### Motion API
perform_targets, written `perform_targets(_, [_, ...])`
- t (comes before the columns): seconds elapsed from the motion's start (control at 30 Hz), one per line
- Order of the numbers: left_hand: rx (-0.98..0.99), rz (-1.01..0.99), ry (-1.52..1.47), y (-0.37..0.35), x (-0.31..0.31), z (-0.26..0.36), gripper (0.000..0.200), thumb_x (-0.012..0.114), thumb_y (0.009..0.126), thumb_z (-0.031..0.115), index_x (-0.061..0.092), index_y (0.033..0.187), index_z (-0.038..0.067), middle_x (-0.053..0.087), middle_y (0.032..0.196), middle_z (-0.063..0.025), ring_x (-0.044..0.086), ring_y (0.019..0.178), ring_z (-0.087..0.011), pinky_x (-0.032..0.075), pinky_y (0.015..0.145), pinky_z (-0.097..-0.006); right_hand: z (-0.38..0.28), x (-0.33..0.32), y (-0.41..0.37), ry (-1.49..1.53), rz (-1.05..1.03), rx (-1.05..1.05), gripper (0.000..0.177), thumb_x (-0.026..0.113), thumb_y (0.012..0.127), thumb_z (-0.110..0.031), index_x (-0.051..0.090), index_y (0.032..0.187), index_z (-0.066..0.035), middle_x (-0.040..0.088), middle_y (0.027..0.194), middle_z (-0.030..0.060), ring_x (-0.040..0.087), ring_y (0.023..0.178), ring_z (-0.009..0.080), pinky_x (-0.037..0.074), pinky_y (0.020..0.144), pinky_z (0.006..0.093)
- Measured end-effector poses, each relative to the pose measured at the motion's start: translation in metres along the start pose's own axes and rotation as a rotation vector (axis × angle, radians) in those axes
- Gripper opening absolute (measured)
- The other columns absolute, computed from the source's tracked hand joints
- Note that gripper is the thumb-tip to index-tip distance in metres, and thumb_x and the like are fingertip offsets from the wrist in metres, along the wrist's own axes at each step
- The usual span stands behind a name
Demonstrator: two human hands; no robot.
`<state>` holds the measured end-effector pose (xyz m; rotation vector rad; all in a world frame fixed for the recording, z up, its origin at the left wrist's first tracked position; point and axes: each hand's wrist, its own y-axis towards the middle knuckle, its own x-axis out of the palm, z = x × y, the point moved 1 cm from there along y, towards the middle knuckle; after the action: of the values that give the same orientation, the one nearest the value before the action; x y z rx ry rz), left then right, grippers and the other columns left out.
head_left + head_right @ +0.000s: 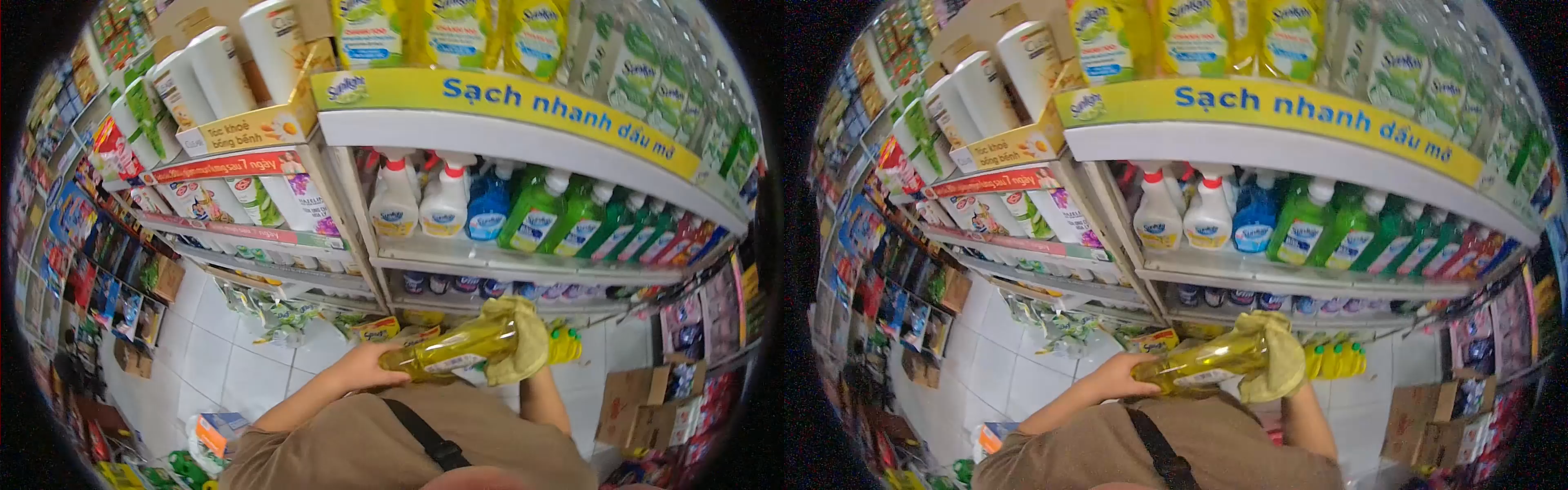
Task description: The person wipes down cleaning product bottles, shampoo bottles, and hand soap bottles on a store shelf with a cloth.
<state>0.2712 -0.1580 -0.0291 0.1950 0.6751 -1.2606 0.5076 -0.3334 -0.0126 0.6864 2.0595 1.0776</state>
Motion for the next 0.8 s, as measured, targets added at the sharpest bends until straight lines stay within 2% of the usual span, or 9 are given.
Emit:
perform_targets(0.17, [0.078, 0.034, -0.058, 0.003, -0.009, 0.009, 0.061, 0.074, 0.065, 0.035, 0.056, 0.110, -0.002, 0.061, 0.102, -0.0191, 0.060, 0.095, -0.0285, 0.046, 0.081, -0.0339, 0.005, 0.003, -0.010, 0.865, 0.251, 1.034, 0.051, 0.062, 0.082, -0.034, 0.047, 0.117, 0.000, 0.059, 0.101, 0.0129, 0.058, 0.091, 0.0275, 0.044, 0.085, 0.0382])
perform_targets(0.23, [0.149, 0.081, -0.199, 0.007, 0.002, -0.024, 0.060, 0.073, 0.068, 0.032, 0.054, 0.114, -0.001, 0.060, 0.107, -0.0160, 0.058, 0.098, -0.0260, 0.045, 0.083, -0.0338, 0.014, 0.017, -0.004, 0.981, 0.454, 1.162, 0.041, 0.060, 0.084, -0.026, 0.048, 0.114, -0.002, 0.059, 0.098, 0.0083, 0.057, 0.091, 0.0240, 0.043, 0.086, 0.0360])
perform_targets(0.33, [0.017, 0.069, -0.893, 0.018, 0.047, -0.044, 0.059, 0.067, 0.076, 0.029, 0.046, 0.123, 0.000, 0.055, 0.117, -0.0103, 0.054, 0.104, -0.0224, 0.042, 0.088, -0.0341, 0.017, 0.045, -0.009, 1.073, 0.449, 1.144, 0.041, 0.060, 0.084, -0.026, 0.048, 0.115, -0.002, 0.059, 0.097, 0.0090, 0.057, 0.091, 0.0242, 0.043, 0.085, 0.0354])
perform_targets(0.37, [0.063, 0.105, -0.944, 0.026, 0.065, -0.055, 0.071, 0.066, 0.074, 0.044, 0.042, 0.126, 0.002, 0.054, 0.118, -0.0089, 0.052, 0.105, -0.0198, 0.042, 0.091, -0.0339, 0.014, 0.060, -0.013, 1.090, 0.369, 1.141, 0.041, 0.060, 0.084, -0.026, 0.048, 0.115, -0.002, 0.059, 0.097, 0.0092, 0.057, 0.091, 0.0243, 0.043, 0.084, 0.0351])
perform_targets(0.53, [0.088, 0.134, -1.306, 0.024, 0.053, -0.054, 0.068, 0.059, 0.079, 0.045, 0.040, 0.126, 0.001, 0.052, 0.119, -0.0108, 0.052, 0.107, -0.0221, 0.042, 0.090, -0.0337, -0.007, 0.125, -0.034, 1.153, -0.154, 1.084, 0.042, 0.059, 0.084, -0.026, 0.047, 0.116, -0.002, 0.060, 0.096, 0.0104, 0.058, 0.091, 0.0247, 0.044, 0.083, 0.0341])
perform_targets(0.63, [0.289, 0.237, -1.202, 0.030, 0.044, -0.050, 0.061, 0.060, 0.078, 0.042, 0.043, 0.124, 0.005, 0.054, 0.115, -0.0108, 0.056, 0.100, -0.0258, 0.043, 0.088, -0.0399, -0.006, 0.139, -0.017, 1.150, -0.253, 0.985, 0.043, 0.059, 0.084, -0.026, 0.046, 0.117, -0.002, 0.060, 0.095, 0.0111, 0.058, 0.091, 0.0249, 0.044, 0.081, 0.0334])
perform_targets(0.67, [0.270, 0.342, -0.812, 0.032, 0.047, -0.061, 0.061, 0.056, 0.080, 0.043, 0.042, 0.125, 0.006, 0.053, 0.117, -0.0104, 0.054, 0.103, -0.0260, 0.042, 0.090, -0.0405, -0.003, 0.140, -0.005, 1.141, -0.248, 0.936, 0.043, 0.059, 0.084, -0.026, 0.046, 0.117, -0.002, 0.060, 0.094, 0.0113, 0.058, 0.091, 0.0250, 0.044, 0.081, 0.0332])
perform_targets(0.73, [0.262, 0.451, -0.498, 0.037, 0.049, -0.065, 0.060, 0.051, 0.083, 0.046, 0.041, 0.126, 0.006, 0.052, 0.118, -0.0099, 0.053, 0.106, -0.0262, 0.041, 0.092, -0.0411, -0.001, 0.143, 0.024, 1.111, -0.223, 0.833, 0.044, 0.059, 0.084, -0.026, 0.046, 0.118, -0.002, 0.060, 0.094, 0.0118, 0.058, 0.091, 0.0251, 0.045, 0.080, 0.0328])
perform_targets(0.8, [0.281, 0.468, -0.663, 0.039, 0.056, -0.057, 0.060, 0.048, 0.083, 0.048, 0.041, 0.127, 0.007, 0.053, 0.117, -0.0098, 0.052, 0.106, -0.0262, 0.040, 0.093, -0.0410, 0.000, 0.144, 0.060, 1.054, -0.167, 0.718, 0.044, 0.058, 0.084, -0.026, 0.046, 0.118, -0.002, 0.060, 0.093, 0.0122, 0.058, 0.091, 0.0253, 0.045, 0.080, 0.0324])
